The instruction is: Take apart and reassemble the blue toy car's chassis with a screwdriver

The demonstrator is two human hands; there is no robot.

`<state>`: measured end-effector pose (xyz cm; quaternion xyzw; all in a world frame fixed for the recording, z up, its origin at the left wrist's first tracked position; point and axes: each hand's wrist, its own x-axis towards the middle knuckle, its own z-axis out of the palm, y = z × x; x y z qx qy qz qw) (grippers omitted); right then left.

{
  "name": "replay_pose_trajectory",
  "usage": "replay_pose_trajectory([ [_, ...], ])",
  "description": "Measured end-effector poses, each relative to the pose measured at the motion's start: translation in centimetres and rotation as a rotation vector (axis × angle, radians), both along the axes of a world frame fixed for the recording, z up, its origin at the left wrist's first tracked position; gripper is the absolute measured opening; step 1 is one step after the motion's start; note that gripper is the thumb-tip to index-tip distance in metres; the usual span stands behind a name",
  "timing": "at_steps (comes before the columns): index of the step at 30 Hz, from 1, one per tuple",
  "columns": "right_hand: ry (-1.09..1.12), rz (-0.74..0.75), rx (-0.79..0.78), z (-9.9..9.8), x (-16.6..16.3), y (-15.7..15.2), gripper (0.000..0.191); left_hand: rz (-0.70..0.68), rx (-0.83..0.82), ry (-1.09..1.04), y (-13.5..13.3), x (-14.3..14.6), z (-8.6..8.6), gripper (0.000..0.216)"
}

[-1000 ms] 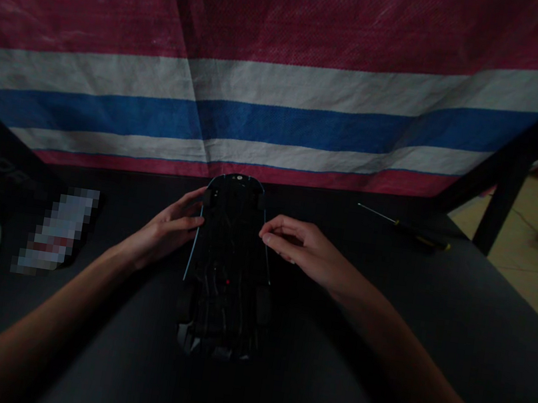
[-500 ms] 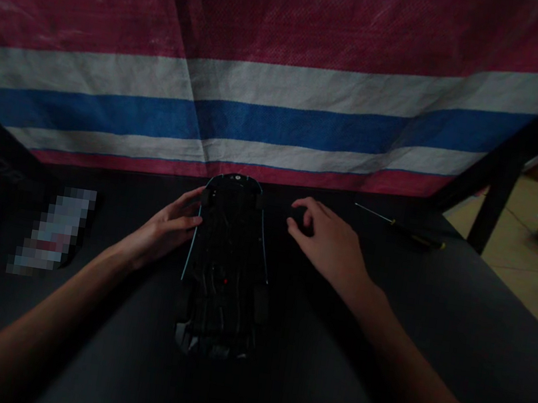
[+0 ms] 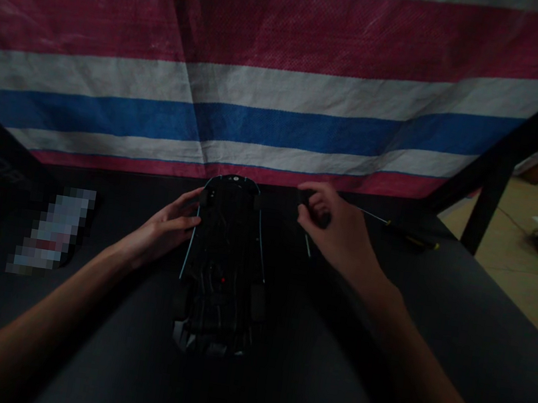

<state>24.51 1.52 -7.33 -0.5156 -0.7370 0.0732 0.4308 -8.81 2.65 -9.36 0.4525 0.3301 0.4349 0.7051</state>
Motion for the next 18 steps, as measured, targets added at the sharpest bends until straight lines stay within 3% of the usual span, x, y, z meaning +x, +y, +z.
replay_pose_trajectory([
  [4,0.334,0.043,0.175,1.7,-1.8,-1.6,0.036,-0.005,-0.001,-0.004,0.1,-0.1,0.0,0.068],
  [18,0.261,0.06,0.368,1.5,-4.2,-3.4,0.045,0.002,-0.024,0.026,-0.2,0.1,0.4,0.068],
])
